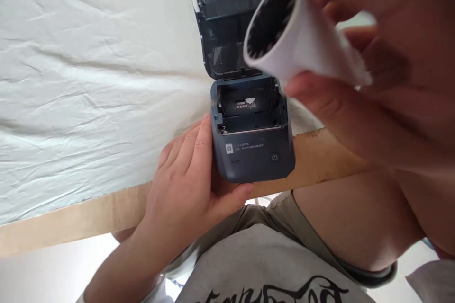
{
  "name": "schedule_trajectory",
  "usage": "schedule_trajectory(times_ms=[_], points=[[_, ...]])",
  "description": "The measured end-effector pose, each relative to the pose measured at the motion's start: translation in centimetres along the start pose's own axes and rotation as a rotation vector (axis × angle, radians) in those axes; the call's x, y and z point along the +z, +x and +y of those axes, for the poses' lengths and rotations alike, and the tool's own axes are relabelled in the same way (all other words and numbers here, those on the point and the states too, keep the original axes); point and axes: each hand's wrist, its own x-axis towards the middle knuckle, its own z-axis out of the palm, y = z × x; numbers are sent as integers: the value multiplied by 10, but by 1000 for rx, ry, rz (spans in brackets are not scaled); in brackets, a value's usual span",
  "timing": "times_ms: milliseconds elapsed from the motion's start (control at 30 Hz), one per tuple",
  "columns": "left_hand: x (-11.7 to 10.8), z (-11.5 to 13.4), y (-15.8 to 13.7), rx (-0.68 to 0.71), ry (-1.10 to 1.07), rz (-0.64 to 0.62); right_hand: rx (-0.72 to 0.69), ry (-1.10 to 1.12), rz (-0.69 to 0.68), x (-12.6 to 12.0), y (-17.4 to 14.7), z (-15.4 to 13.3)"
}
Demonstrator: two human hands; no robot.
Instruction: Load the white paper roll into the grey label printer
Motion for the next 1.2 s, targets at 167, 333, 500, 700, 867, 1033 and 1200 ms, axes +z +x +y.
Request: schedule_trajectory(times_ms=[167,333,500,700,867,1033,1200], points=[[0,1,-1,-3,-3,2,-70,-77,-83,-6,7,-66],[0,1,-1,-8,-8,-7,-115,-202,-86,-20,6,-139],[2,1,-2,11,5,12,-114,-415,-54,-32,8,-155],[0,3,-2,15,8,-4,-116,-538,-104,-32,13,-160],[0,1,-2,7,17,7,-125,-478,-138,-32,14,-156],[7,-1,-4,70,28,112,-288,-132,-50,-31,7,-117],[8,1,-5,116,24,126,-411,-68,-3,-19,-6,-101]])
